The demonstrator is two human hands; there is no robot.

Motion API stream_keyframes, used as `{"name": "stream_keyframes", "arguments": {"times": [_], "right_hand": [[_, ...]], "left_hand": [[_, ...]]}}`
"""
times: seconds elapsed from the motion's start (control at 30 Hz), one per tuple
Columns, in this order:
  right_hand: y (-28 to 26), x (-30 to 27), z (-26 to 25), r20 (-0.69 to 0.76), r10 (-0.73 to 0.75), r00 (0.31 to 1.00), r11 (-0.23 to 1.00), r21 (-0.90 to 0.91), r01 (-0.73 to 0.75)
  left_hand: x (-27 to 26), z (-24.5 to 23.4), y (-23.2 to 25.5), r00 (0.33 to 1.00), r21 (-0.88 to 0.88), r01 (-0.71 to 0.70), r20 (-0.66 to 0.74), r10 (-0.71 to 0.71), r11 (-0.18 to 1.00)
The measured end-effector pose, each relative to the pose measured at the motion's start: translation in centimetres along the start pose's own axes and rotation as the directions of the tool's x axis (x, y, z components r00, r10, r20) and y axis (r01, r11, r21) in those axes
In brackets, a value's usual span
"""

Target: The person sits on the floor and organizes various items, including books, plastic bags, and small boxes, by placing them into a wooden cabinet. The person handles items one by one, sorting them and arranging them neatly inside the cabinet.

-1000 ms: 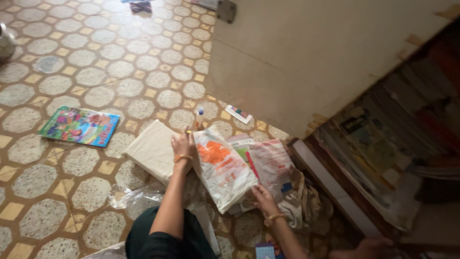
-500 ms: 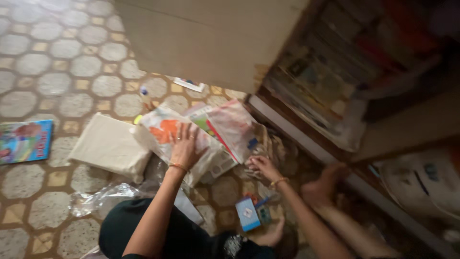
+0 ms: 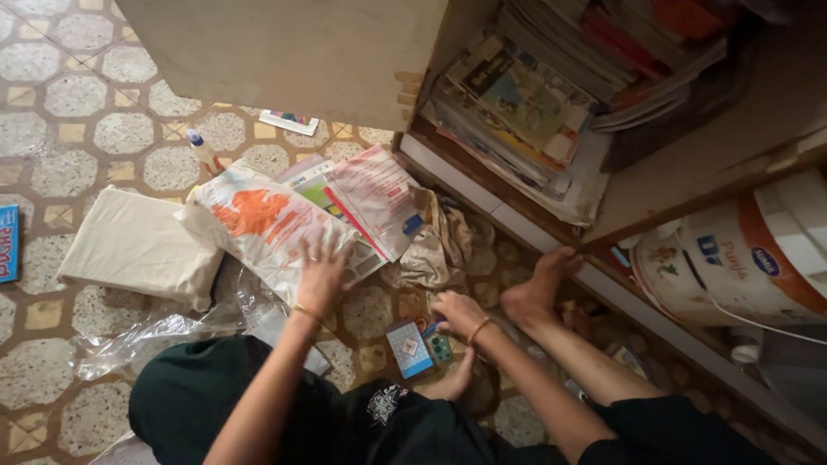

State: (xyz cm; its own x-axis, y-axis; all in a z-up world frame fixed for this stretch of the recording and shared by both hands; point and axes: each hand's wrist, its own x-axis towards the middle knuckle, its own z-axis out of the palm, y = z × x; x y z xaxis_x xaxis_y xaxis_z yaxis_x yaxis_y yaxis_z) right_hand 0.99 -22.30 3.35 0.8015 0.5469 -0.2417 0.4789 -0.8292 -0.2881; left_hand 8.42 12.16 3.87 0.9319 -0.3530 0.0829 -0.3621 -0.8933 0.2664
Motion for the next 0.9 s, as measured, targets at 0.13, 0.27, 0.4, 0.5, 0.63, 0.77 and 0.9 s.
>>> {"name": "stream_keyframes", "arguments": {"times": [0.13,0.27,0.4,0.5,0.63,0.77,0.9], "right_hand": [[-1.1,-0.2,-0.6,-0.097,-0.026,0.995,0.999,-0.025,0.024],[-1.6,0.3,-0.7,-0.120,-0.015,0.993,1.000,-0.023,0.012],[-1.9,0.4,-0.4,-0.156,-0.049,0.987,0.997,-0.068,0.039],[-2.0,0.5,-0.5,-0.212,-0.085,0.974,0.996,-0.059,0.074],[-2.6,0.4,-0.7,-0.227,-0.028,0.974,0.999,-0.030,0.021],[-3.7,1.3,0.2,-0.285,0.030,0.958,0.999,0.025,-0.024],[-5.1,2.8,2.5,-0.292,0.142,0.946,0.986,0.126,-0.109]], "left_hand": [[-3.0,5.2,6.3,0.957,-0.041,-0.182,0.221,0.187,0.982],[-5.4,4.1,11.0,0.786,-0.038,-0.516,0.376,0.491,0.856],[-5.5,4.1,10.2,0.784,-0.086,-0.451,0.437,0.440,0.888],[-5.1,6.2,8.9,0.840,-0.056,-0.399,0.377,0.390,0.915],[-4.4,5.3,8.2,0.930,-0.172,-0.117,0.326,0.169,0.978],[-3.1,3.4,6.4,0.910,-0.487,0.359,0.372,-0.183,0.796],[-2.5,5.2,4.5,0.922,-0.683,0.374,0.200,-0.333,0.627]]}}
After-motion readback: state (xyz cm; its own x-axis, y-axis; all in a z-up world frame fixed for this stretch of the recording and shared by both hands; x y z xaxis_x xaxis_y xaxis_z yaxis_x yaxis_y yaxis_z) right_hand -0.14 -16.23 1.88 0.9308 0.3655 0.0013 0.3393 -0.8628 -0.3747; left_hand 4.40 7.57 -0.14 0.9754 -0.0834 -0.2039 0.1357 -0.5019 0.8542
